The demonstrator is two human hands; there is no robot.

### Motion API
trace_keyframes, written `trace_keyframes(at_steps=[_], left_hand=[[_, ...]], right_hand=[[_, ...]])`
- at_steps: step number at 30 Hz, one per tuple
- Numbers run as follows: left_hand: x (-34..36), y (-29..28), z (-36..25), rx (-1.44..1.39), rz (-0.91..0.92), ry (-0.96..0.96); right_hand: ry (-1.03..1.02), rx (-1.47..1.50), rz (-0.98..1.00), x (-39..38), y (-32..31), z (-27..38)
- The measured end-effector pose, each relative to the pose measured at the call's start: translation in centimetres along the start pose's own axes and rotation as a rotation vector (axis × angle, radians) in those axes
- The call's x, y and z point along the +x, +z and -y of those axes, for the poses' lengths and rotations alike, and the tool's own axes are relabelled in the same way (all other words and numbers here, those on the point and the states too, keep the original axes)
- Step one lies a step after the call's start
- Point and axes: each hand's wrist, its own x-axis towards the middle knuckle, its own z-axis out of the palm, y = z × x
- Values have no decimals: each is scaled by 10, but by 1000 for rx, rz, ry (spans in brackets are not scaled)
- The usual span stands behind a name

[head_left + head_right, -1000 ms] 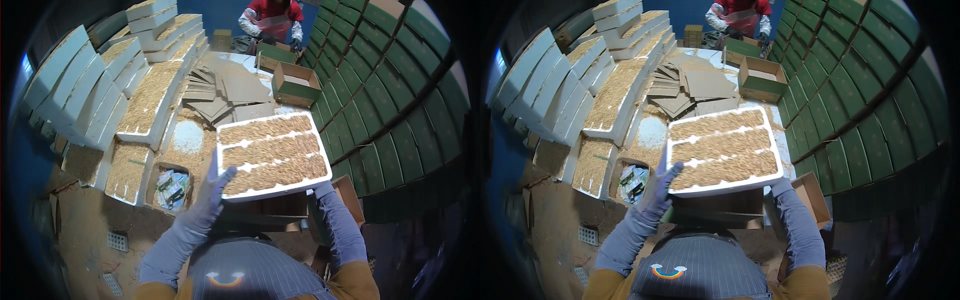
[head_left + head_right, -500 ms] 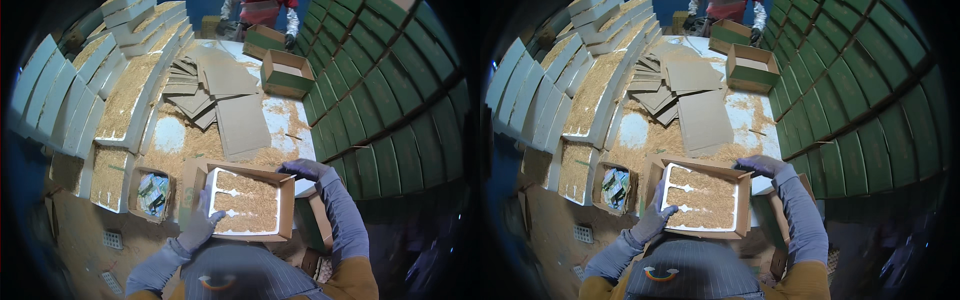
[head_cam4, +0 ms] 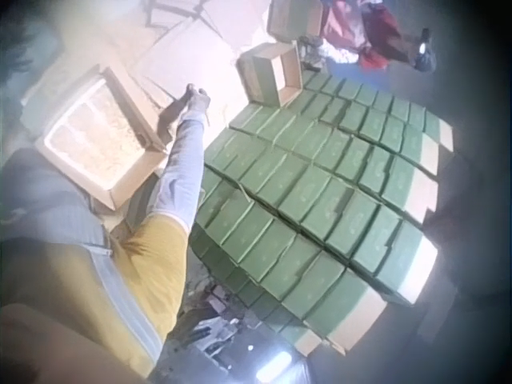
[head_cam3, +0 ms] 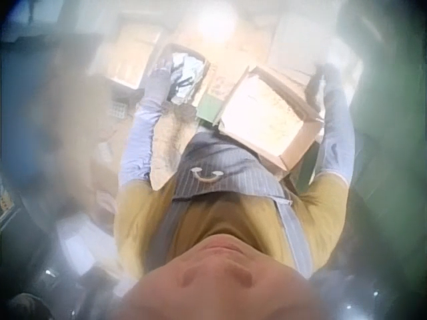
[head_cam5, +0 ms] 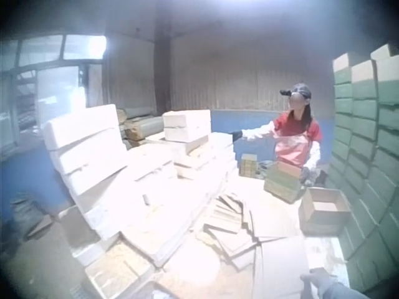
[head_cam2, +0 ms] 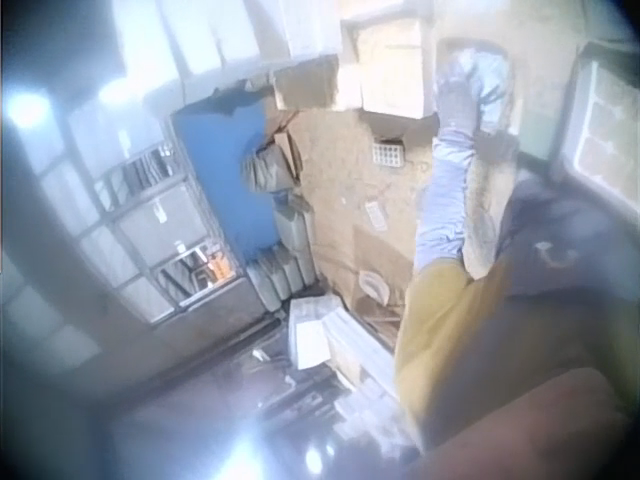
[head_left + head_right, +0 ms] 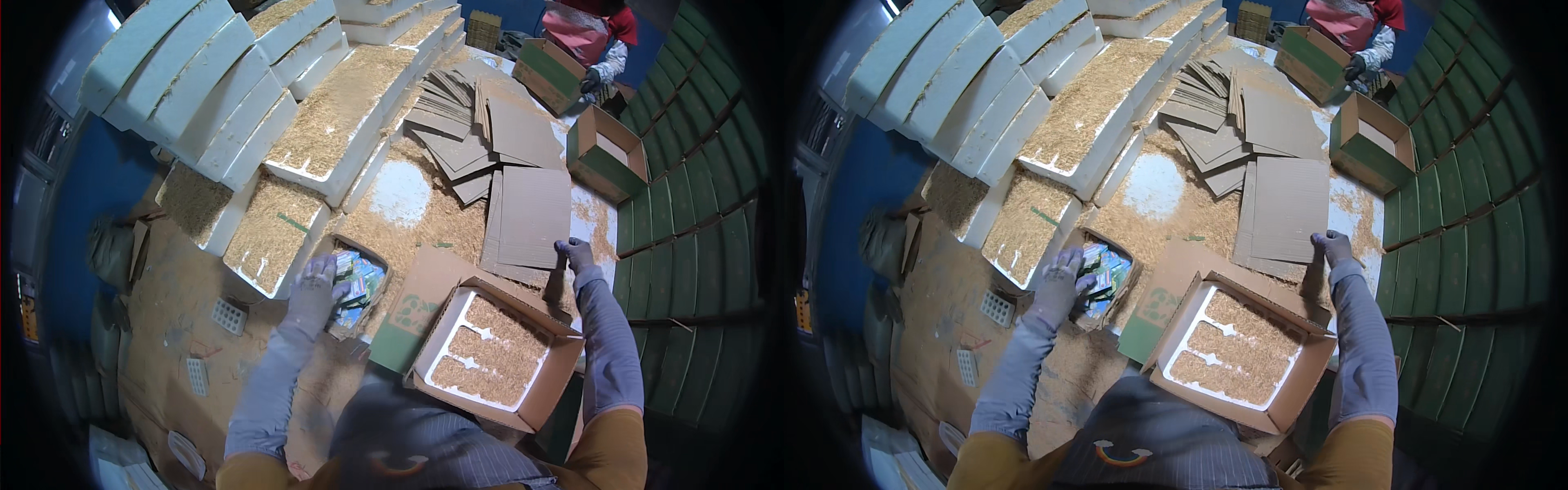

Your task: The person assembles cardboard boxes by hand, places foam trays and packets inside them, adds cardboard inserts, and stacks the completed boxes.

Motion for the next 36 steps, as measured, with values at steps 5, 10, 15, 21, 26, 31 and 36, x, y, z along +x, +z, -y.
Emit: trace_keyframes(at_steps=[5, 10, 15, 21, 26, 31, 36], left_hand=[[23, 3, 14, -104, 336, -182], [28, -33, 5, -253, 199, -216], [25, -86, -90, -166, -425, 576], [-4, -122, -166, -112, 248, 805], [13, -148, -220, -135, 234, 841], [1, -39, -232, 276, 624, 895], [15, -76, -200, -290, 587, 888]], right_hand=[[-371, 31, -147, -126, -69, 113], [-515, 48, -477, -281, -75, 129], [-864, -387, -881, -368, -48, 104], [-1024, -946, -112, -395, -7, 103], [-730, -1113, 456, -376, 23, 75], [-640, -947, 756, -365, 5, 72], [-244, 95, -348, -376, -15, 33]])
